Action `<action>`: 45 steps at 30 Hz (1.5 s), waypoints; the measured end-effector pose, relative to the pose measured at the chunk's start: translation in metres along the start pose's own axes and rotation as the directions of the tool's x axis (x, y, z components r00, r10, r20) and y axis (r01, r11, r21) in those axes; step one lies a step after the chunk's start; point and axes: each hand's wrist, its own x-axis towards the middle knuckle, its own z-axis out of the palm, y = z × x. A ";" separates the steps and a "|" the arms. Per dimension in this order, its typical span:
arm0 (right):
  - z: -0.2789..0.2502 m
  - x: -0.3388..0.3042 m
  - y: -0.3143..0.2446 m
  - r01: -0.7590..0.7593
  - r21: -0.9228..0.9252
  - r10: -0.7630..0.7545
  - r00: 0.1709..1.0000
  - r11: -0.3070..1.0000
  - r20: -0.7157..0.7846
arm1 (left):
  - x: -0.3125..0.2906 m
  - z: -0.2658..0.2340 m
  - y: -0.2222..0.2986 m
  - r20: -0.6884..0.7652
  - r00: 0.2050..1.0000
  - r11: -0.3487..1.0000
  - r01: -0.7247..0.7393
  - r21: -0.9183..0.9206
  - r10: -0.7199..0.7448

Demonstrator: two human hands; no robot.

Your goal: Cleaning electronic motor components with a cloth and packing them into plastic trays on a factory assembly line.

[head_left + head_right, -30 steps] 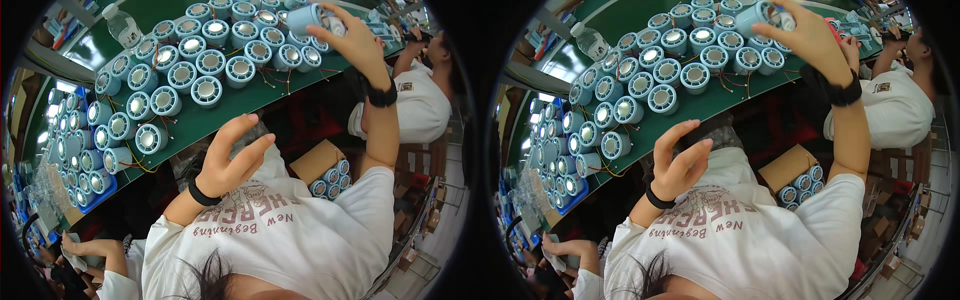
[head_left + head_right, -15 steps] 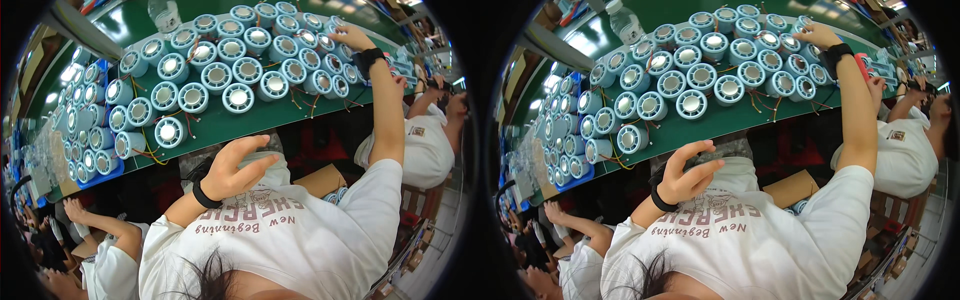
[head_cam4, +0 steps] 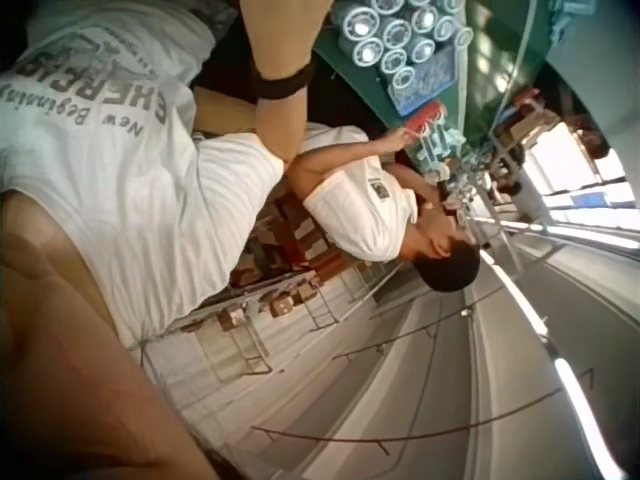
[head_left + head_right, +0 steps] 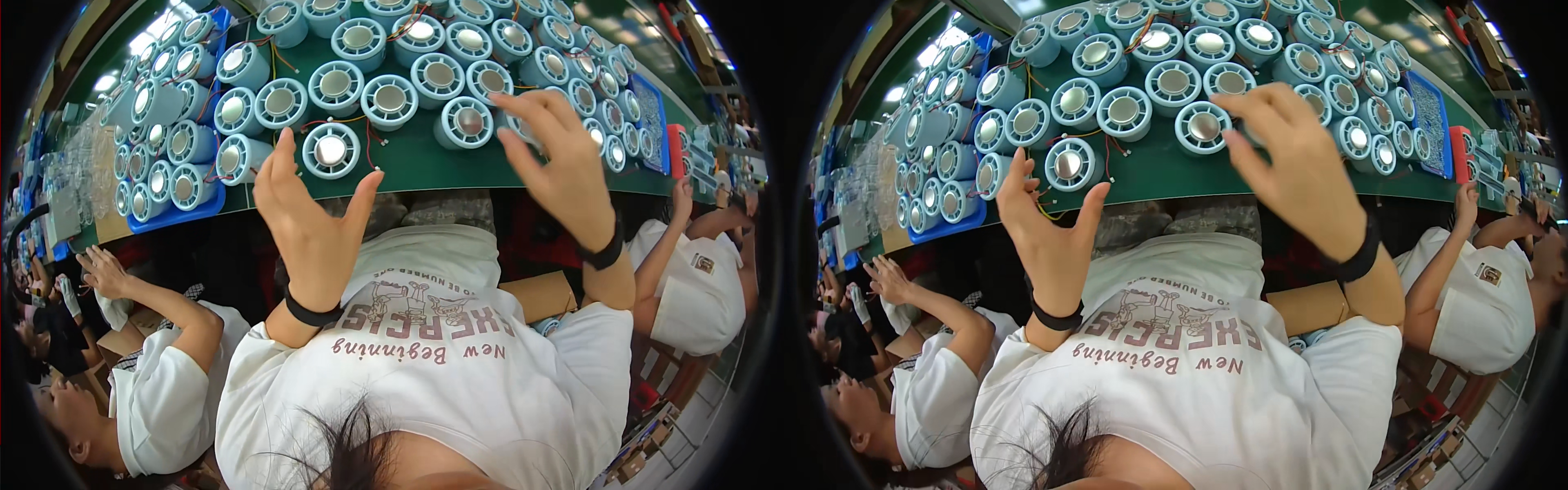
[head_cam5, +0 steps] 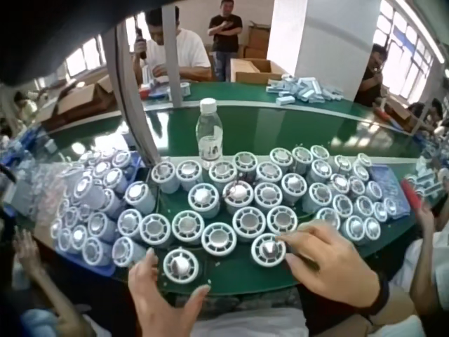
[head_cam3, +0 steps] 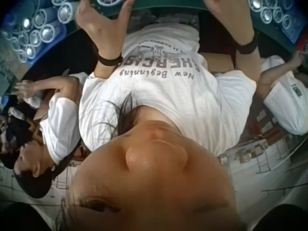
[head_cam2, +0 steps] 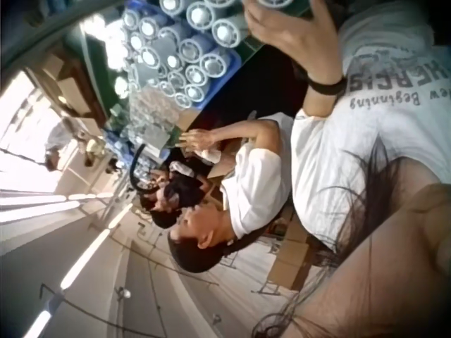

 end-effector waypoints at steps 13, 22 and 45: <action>0.045 -0.022 -0.034 0.118 0.281 -0.168 0.972 0.952 0.162 | -0.017 0.009 -0.028 0.183 0.963 0.920 0.249 -0.304 -0.200; 0.058 -0.013 -0.050 0.133 0.435 -0.185 0.980 0.890 0.078 | -0.017 -0.025 -0.013 0.678 0.735 0.087 0.678 -0.730 -0.036; 0.039 -0.027 -0.035 0.000 0.593 -0.003 1.000 0.805 0.005 | -0.005 -0.011 -0.012 0.365 0.872 0.565 0.130 -0.815 0.326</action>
